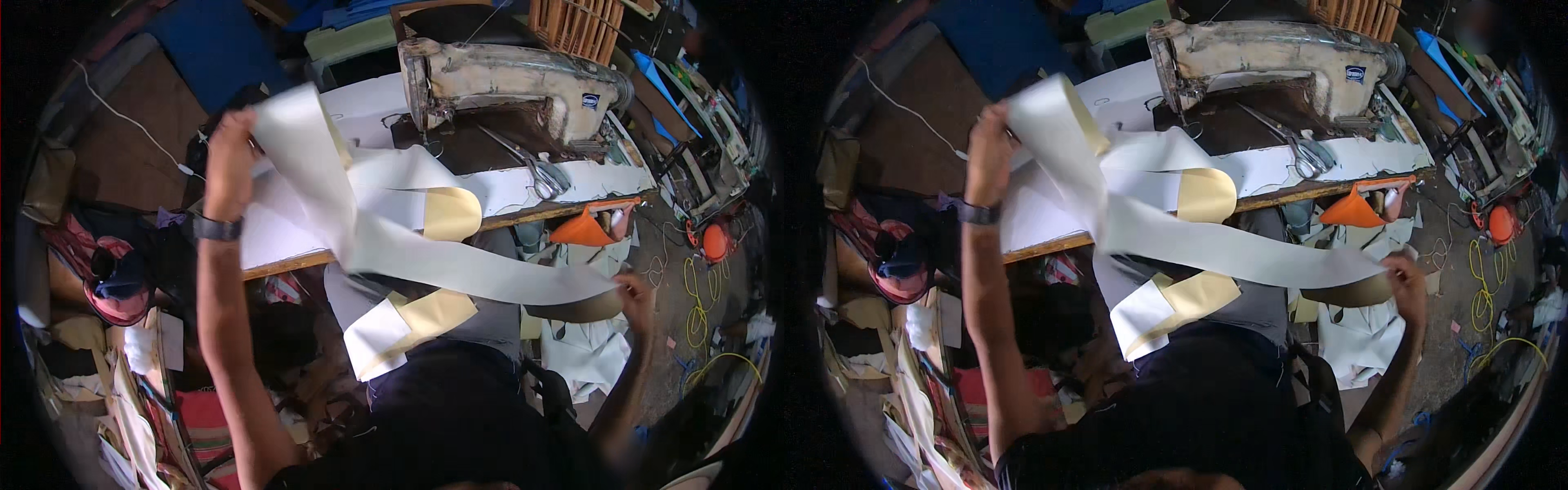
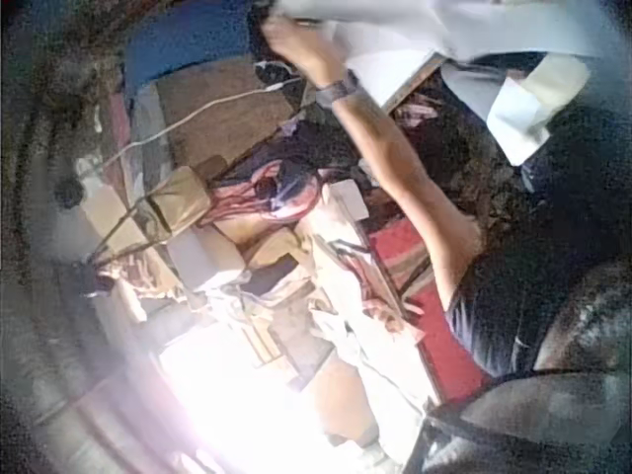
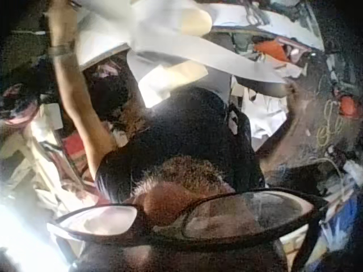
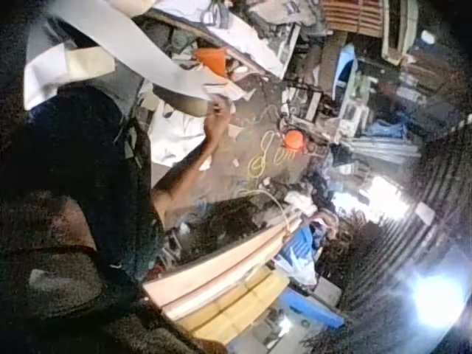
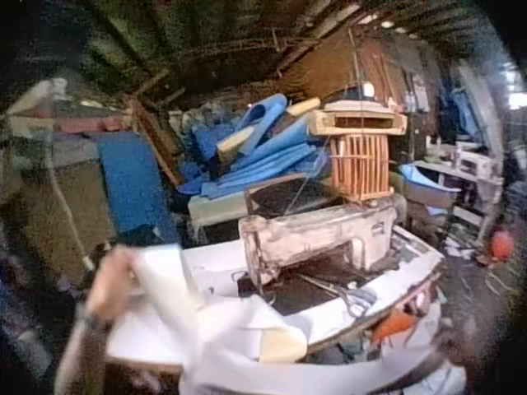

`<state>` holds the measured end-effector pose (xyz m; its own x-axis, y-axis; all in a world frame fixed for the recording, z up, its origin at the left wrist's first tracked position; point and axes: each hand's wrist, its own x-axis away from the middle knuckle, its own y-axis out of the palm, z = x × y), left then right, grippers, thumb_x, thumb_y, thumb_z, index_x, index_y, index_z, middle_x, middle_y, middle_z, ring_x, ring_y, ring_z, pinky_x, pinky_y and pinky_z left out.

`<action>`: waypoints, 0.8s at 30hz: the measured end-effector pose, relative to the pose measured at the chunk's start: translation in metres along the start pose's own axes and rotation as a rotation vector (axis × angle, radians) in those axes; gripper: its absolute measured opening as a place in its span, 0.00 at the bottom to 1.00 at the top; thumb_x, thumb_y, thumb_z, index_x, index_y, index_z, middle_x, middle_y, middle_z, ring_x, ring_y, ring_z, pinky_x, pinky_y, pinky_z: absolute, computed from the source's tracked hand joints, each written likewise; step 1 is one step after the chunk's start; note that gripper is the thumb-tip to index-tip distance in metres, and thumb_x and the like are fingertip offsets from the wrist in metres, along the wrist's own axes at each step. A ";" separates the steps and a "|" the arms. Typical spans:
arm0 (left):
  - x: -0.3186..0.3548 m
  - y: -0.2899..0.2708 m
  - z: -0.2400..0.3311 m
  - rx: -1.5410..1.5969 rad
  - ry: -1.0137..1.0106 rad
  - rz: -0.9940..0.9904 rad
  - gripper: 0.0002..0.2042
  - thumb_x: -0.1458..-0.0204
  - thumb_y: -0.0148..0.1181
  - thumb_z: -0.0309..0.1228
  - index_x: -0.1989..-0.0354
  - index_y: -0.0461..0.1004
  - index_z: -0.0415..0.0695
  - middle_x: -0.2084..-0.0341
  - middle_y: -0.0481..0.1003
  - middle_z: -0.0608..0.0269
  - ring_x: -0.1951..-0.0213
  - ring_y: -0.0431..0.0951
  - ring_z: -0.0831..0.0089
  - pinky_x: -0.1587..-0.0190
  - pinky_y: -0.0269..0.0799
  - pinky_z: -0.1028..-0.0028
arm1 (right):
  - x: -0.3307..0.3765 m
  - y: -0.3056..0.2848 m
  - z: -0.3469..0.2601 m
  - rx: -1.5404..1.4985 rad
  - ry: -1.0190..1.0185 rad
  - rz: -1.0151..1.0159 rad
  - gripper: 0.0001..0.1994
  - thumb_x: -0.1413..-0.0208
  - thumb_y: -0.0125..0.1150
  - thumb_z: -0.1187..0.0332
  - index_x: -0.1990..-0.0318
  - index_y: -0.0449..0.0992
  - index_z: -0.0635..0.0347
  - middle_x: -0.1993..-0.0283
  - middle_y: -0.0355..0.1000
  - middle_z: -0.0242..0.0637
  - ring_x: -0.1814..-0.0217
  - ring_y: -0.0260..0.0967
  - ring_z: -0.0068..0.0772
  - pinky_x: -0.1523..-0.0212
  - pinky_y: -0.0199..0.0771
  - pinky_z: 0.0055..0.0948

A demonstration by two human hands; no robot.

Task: The recorder is sewing together pieces of upholstery fabric using an industrial sewing machine in a workshop.

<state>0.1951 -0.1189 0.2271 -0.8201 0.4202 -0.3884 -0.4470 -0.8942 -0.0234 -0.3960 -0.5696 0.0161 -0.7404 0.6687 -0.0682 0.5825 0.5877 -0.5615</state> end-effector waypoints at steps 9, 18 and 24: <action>-0.044 0.033 0.176 -0.010 0.225 -0.157 0.14 0.28 0.50 0.39 0.53 0.76 0.40 0.60 0.77 0.66 0.60 0.76 0.79 0.55 0.75 0.73 | -0.025 0.131 -0.111 0.158 -0.216 -0.486 0.21 0.48 0.73 0.63 0.48 0.81 0.62 0.50 0.79 0.46 0.46 0.77 0.44 0.43 0.76 0.38; -0.019 0.065 0.158 -0.187 0.283 -0.171 0.16 0.30 0.54 0.38 0.52 0.77 0.34 0.59 0.77 0.60 0.61 0.76 0.75 0.56 0.74 0.73 | -0.099 0.199 -0.381 -0.394 -0.826 -0.708 0.28 0.42 0.72 0.56 0.40 0.75 0.65 0.47 0.80 0.47 0.46 0.77 0.33 0.44 0.75 0.36; -0.004 0.054 0.131 -0.613 -0.105 -0.389 0.35 0.33 0.46 0.59 0.33 0.68 0.39 0.44 0.77 0.49 0.45 0.77 0.63 0.40 0.71 0.66 | -0.131 0.217 -0.428 -0.460 -0.793 -0.637 0.12 0.36 0.66 0.63 0.58 0.84 0.65 0.66 0.82 0.36 0.67 0.75 0.20 0.62 0.78 0.28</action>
<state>0.1280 -0.1489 0.3478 -0.6866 0.7097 -0.1576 -0.4579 -0.5906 -0.6644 -0.0289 -0.3342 0.2561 -0.8568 -0.1981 -0.4761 -0.0325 0.9421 -0.3336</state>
